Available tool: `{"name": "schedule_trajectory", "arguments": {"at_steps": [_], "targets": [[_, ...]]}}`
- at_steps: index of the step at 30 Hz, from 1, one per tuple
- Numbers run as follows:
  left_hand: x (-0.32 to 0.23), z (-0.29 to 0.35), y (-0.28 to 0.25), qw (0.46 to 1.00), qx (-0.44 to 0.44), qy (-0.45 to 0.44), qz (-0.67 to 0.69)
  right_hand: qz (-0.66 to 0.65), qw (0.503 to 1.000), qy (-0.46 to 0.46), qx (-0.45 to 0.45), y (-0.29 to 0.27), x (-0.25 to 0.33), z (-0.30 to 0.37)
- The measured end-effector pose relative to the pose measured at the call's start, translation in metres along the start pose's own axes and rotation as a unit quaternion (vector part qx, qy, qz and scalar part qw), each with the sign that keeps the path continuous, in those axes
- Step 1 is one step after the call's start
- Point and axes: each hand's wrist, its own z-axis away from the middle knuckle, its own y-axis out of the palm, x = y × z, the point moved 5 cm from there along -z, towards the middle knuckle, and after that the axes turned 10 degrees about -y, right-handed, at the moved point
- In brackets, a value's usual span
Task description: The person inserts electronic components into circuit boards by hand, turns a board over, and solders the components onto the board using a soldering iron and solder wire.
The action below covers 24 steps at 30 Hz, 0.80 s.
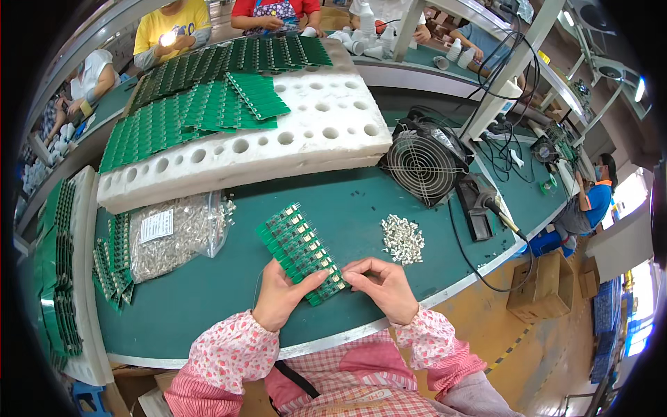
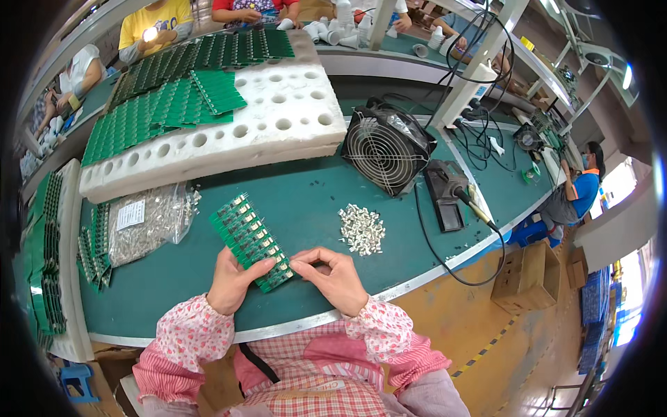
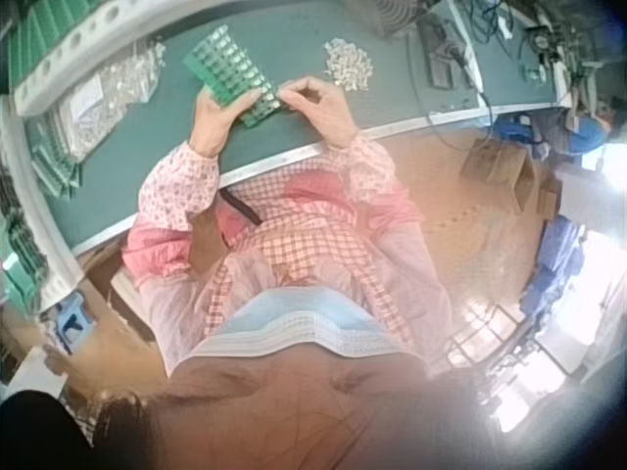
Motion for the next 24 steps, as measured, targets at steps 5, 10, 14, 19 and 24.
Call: {"name": "schedule_trajectory", "arguments": {"at_steps": [5,10,14,19,24], "targets": [[-0.001,0.0,0.001,1.0,-0.005,0.007,-0.005,0.03,0.998,0.048,-0.031,0.001,-0.008,0.0],[0.0,-0.001,0.001,1.0,-0.012,-0.001,-0.002,0.026,0.998,0.025,-0.055,0.004,-0.012,0.002],[0.0,0.0,0.001,1.0,-0.018,0.007,0.002,0.015,0.997,0.012,-0.069,0.007,-0.016,0.004],[0.0,0.001,0.0,1.0,-0.021,0.011,0.005,0.01,0.997,-0.003,-0.072,0.01,-0.017,0.003],[0.0,-0.001,0.003,1.0,-0.015,0.014,0.001,0.055,0.993,-0.058,-0.087,0.009,-0.018,0.004]]}}
